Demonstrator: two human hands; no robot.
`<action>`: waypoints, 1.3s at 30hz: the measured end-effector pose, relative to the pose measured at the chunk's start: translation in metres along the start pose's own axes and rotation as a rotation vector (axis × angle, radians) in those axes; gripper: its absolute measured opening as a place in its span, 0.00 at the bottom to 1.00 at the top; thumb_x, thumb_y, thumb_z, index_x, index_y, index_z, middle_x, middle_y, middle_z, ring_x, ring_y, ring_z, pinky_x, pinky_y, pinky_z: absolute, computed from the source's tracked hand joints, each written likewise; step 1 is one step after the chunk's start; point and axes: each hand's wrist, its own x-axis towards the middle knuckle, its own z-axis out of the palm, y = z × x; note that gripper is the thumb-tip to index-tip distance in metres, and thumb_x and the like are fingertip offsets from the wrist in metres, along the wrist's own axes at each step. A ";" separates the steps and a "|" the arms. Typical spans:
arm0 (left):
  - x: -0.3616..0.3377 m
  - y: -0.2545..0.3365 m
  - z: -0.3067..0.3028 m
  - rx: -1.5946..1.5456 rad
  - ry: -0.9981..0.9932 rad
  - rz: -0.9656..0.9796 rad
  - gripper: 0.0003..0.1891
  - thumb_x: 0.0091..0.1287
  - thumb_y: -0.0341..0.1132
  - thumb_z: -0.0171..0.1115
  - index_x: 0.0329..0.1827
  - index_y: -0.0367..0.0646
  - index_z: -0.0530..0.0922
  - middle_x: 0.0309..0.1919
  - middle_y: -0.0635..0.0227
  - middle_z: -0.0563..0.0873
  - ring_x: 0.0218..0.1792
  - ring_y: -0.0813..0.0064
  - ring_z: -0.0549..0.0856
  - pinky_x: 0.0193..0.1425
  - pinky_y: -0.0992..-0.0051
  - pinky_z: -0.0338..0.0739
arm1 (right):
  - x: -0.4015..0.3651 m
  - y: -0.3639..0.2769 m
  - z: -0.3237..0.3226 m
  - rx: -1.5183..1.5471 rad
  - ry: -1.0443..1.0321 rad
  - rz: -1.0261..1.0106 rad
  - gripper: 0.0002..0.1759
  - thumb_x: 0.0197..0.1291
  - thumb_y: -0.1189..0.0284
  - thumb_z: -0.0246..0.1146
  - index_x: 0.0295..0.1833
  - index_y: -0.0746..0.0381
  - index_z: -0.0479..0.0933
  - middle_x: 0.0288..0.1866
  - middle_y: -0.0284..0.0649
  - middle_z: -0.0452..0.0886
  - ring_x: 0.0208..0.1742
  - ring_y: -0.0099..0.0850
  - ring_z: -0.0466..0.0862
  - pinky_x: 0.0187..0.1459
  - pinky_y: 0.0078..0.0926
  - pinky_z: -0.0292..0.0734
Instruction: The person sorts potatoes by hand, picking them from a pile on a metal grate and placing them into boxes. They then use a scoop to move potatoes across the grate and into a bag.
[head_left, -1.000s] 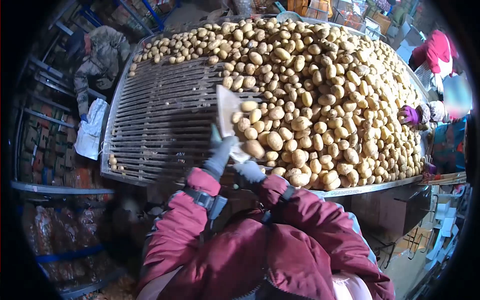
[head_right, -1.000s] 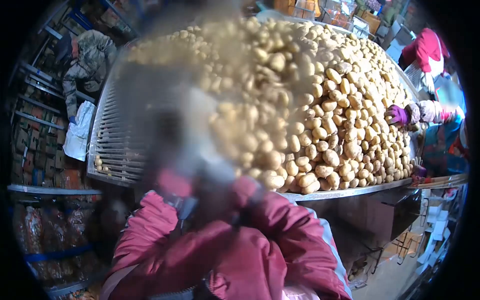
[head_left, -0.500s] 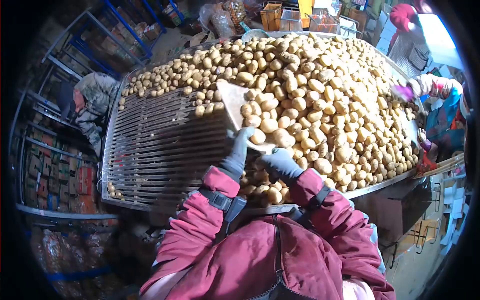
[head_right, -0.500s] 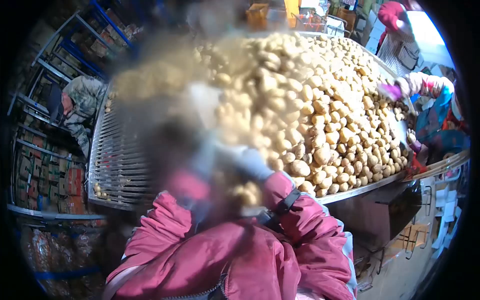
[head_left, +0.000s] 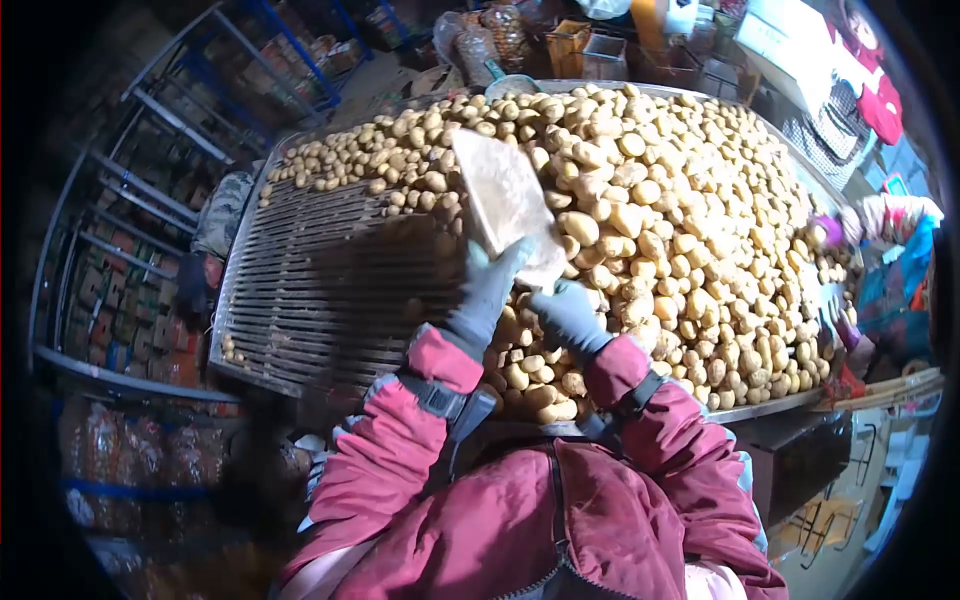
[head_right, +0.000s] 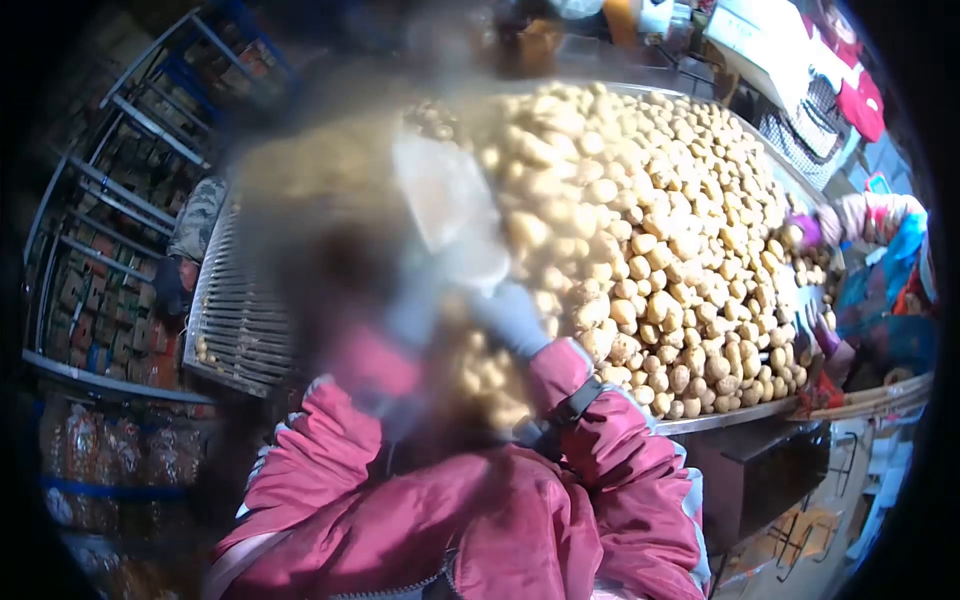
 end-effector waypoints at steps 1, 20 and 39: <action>-0.012 -0.009 -0.014 -0.003 0.042 -0.043 0.30 0.63 0.31 0.75 0.64 0.28 0.72 0.53 0.58 0.85 0.46 0.75 0.85 0.49 0.73 0.83 | 0.048 0.094 0.020 -0.212 0.090 -0.576 0.15 0.58 0.64 0.67 0.32 0.67 0.78 0.20 0.36 0.79 0.13 0.25 0.74 0.15 0.27 0.69; -0.140 -0.149 -0.309 -0.323 0.707 -0.530 0.20 0.62 0.42 0.65 0.57 0.50 0.79 0.52 0.62 0.82 0.57 0.60 0.81 0.53 0.53 0.80 | -0.042 0.076 0.104 0.016 -0.729 0.245 0.24 0.71 0.55 0.67 0.63 0.60 0.80 0.46 0.35 0.88 0.40 0.23 0.87 0.40 0.24 0.84; 0.207 -0.127 -0.292 0.400 0.362 -0.122 0.43 0.66 0.28 0.62 0.84 0.37 0.50 0.68 0.47 0.77 0.66 0.57 0.80 0.68 0.66 0.75 | -0.109 0.112 0.032 -0.147 -0.194 -0.023 0.21 0.66 0.64 0.70 0.60 0.62 0.83 0.48 0.36 0.89 0.46 0.24 0.86 0.51 0.25 0.81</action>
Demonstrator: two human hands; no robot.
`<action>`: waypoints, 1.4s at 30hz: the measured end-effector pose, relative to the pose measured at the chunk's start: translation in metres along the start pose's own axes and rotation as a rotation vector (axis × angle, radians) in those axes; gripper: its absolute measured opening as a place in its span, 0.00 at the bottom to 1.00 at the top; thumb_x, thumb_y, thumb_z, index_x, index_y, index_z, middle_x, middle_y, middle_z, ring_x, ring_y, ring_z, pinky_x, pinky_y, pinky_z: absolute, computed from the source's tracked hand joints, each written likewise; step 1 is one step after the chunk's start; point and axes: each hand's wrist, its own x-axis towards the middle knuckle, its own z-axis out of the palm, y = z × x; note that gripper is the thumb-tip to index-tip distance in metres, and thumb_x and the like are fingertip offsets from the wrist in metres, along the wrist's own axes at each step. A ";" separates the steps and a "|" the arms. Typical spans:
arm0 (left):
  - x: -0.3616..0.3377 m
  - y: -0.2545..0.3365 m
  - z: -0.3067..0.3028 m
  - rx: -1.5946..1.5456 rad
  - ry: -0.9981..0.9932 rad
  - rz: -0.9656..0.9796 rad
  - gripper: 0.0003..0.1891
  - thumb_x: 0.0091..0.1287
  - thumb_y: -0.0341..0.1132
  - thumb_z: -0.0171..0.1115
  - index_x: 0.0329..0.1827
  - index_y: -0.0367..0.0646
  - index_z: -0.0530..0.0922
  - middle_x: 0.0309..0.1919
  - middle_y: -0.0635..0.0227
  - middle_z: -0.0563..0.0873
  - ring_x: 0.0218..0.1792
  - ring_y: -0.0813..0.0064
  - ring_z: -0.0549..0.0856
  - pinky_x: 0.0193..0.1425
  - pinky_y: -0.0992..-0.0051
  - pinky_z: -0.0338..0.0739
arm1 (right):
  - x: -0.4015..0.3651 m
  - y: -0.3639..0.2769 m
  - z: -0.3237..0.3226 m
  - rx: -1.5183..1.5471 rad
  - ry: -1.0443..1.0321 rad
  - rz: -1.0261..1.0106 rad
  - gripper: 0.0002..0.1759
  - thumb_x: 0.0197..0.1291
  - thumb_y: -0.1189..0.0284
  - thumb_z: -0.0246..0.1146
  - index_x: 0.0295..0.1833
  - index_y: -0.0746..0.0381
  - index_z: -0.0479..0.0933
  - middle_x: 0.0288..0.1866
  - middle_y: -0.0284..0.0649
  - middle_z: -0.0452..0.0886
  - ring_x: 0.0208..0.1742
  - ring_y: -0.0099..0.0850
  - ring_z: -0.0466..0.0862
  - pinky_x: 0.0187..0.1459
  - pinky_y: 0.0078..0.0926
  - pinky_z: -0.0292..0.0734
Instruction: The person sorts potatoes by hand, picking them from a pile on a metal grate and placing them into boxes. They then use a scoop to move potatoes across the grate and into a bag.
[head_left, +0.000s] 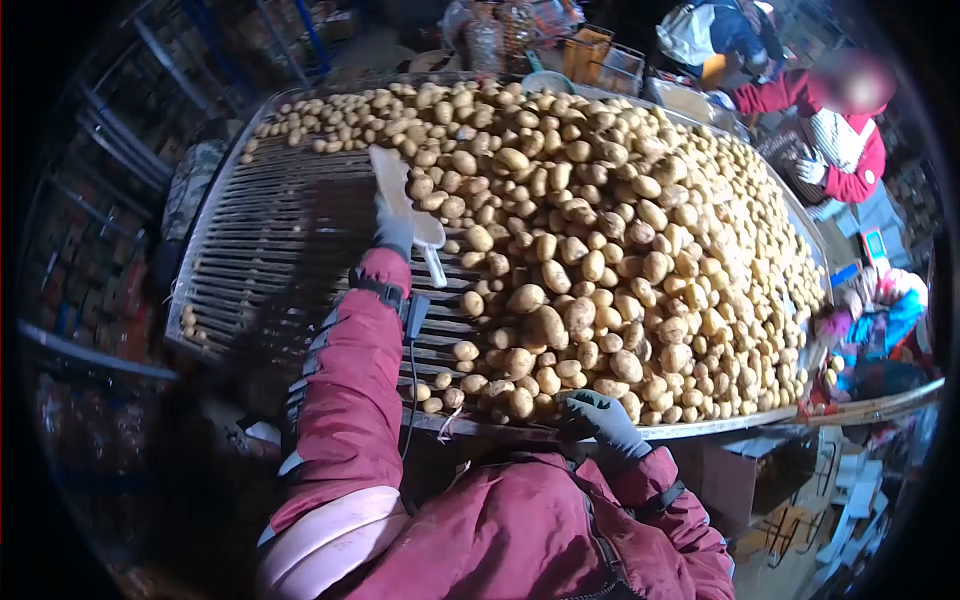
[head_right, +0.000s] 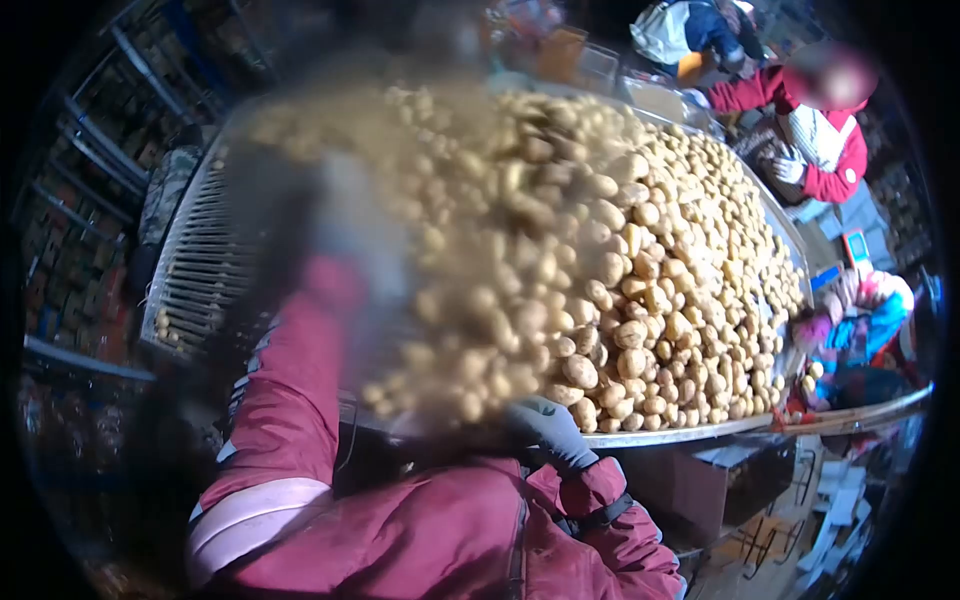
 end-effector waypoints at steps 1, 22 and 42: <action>0.004 0.009 0.021 0.000 -0.032 0.012 0.44 0.65 0.28 0.62 0.84 0.37 0.50 0.68 0.48 0.78 0.65 0.58 0.80 0.67 0.66 0.75 | -0.005 0.012 -0.004 -0.373 -0.022 -0.313 0.20 0.66 0.65 0.70 0.59 0.63 0.83 0.48 0.36 0.89 0.45 0.24 0.86 0.51 0.25 0.81; -0.200 0.050 -0.014 -0.556 -0.344 0.100 0.21 0.62 0.30 0.63 0.59 0.35 0.79 0.47 0.66 0.86 0.46 0.73 0.84 0.55 0.71 0.80 | 0.059 0.000 0.045 -0.059 -0.118 -0.175 0.23 0.72 0.60 0.65 0.63 0.64 0.80 0.45 0.35 0.86 0.39 0.24 0.86 0.43 0.22 0.83; -0.262 0.155 0.001 0.812 0.315 0.560 0.30 0.72 0.29 0.56 0.79 0.37 0.64 0.62 0.48 0.81 0.61 0.56 0.82 0.64 0.61 0.79 | -0.071 0.086 -0.116 0.328 0.193 -0.101 0.14 0.61 0.74 0.62 0.52 0.58 0.81 0.45 0.42 0.84 0.43 0.42 0.84 0.45 0.37 0.80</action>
